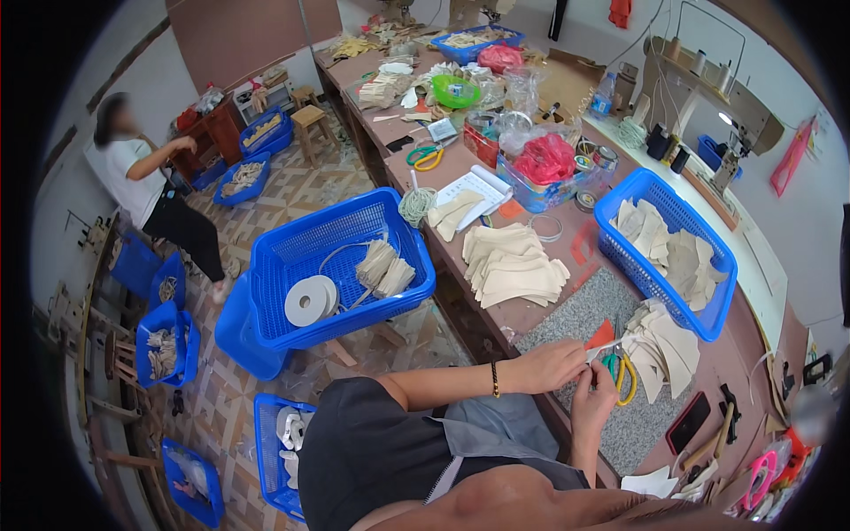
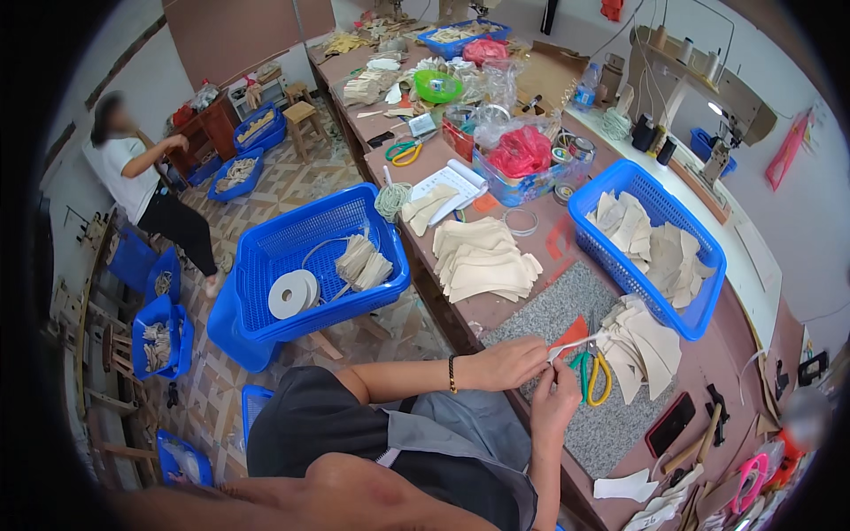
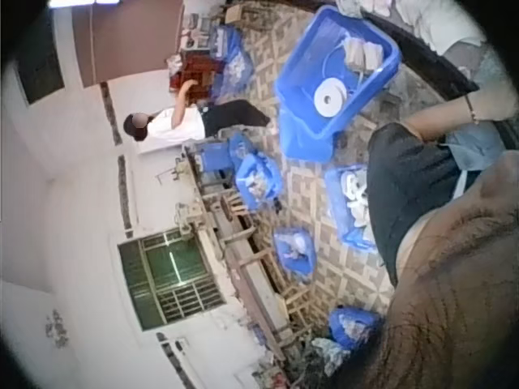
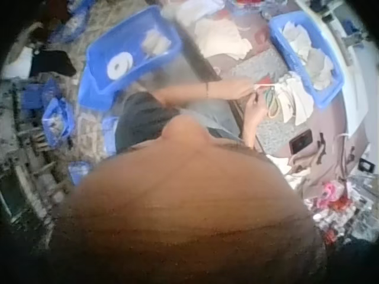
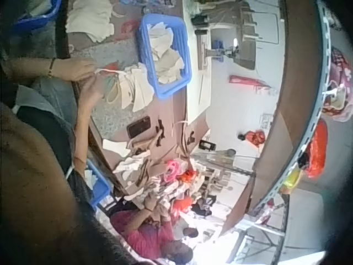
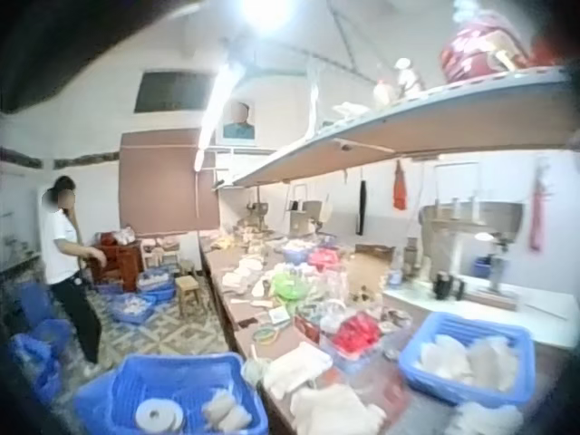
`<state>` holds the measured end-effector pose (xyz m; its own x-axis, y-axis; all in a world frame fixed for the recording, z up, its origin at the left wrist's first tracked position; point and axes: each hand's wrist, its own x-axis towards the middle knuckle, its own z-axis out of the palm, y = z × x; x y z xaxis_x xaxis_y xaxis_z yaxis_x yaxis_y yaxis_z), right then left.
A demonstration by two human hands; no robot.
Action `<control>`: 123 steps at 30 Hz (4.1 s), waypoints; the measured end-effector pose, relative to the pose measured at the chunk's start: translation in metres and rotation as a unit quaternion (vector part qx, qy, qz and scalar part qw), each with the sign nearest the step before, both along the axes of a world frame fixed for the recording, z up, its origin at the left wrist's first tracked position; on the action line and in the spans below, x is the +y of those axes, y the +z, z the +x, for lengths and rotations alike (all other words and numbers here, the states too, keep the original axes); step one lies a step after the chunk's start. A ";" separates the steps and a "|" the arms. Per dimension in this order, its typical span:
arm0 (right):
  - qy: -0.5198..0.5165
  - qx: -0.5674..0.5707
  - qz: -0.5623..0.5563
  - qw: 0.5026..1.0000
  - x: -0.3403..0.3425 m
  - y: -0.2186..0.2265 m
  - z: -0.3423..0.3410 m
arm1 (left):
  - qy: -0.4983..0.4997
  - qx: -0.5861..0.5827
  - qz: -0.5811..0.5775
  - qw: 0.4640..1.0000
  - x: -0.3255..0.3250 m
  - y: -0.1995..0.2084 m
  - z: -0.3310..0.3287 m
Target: Manually aligning and sticking together various components of shoe uppers on a workbench.
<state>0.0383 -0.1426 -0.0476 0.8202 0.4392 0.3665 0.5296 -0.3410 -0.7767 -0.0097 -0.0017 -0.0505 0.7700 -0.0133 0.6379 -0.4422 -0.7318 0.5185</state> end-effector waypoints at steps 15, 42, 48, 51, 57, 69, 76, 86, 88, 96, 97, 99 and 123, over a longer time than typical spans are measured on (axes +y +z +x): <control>0.107 0.076 -0.110 0.985 -0.043 0.047 -0.003 | -0.234 0.164 -0.053 0.957 0.041 0.007 -0.020; 0.174 0.453 0.088 0.870 -0.096 0.031 0.054 | -0.220 0.322 -0.362 0.847 0.122 0.008 -0.041; 0.143 0.417 0.141 0.886 -0.093 0.014 0.047 | -0.090 0.278 -0.327 0.899 0.099 0.005 -0.031; 0.124 0.427 0.167 0.880 -0.085 0.001 0.041 | -0.065 0.266 -0.397 0.876 0.086 -0.008 -0.020; 0.085 0.468 0.220 0.852 -0.066 0.003 0.032 | -0.057 0.167 -0.586 0.791 0.070 -0.014 0.006; 0.099 0.353 0.225 0.902 -0.016 -0.018 -0.025 | 0.020 0.072 -0.668 0.740 0.083 -0.019 0.049; 0.111 0.368 0.262 0.885 0.015 -0.018 -0.033 | 0.073 0.038 -0.630 0.772 0.117 -0.012 0.069; 0.099 0.430 0.280 0.853 0.009 -0.011 -0.040 | 0.211 -0.029 -0.615 0.759 0.192 -0.035 0.071; 0.070 0.436 0.306 0.843 -0.010 -0.019 -0.044 | 0.202 -0.065 -0.656 0.725 0.202 -0.016 0.065; 0.012 0.445 0.277 0.852 -0.058 -0.017 -0.021 | 0.006 -0.018 -0.700 0.714 0.197 0.001 0.036; 0.007 0.436 0.268 0.859 -0.063 -0.018 -0.018 | -0.021 -0.006 -0.702 0.712 0.191 0.004 0.035; -0.008 0.429 0.257 0.866 -0.072 -0.022 -0.013 | -0.070 0.020 -0.709 0.702 0.181 0.006 0.036; -0.142 0.328 0.105 0.928 -0.105 -0.041 -0.002 | -0.082 0.140 -0.540 0.826 -0.027 0.017 0.209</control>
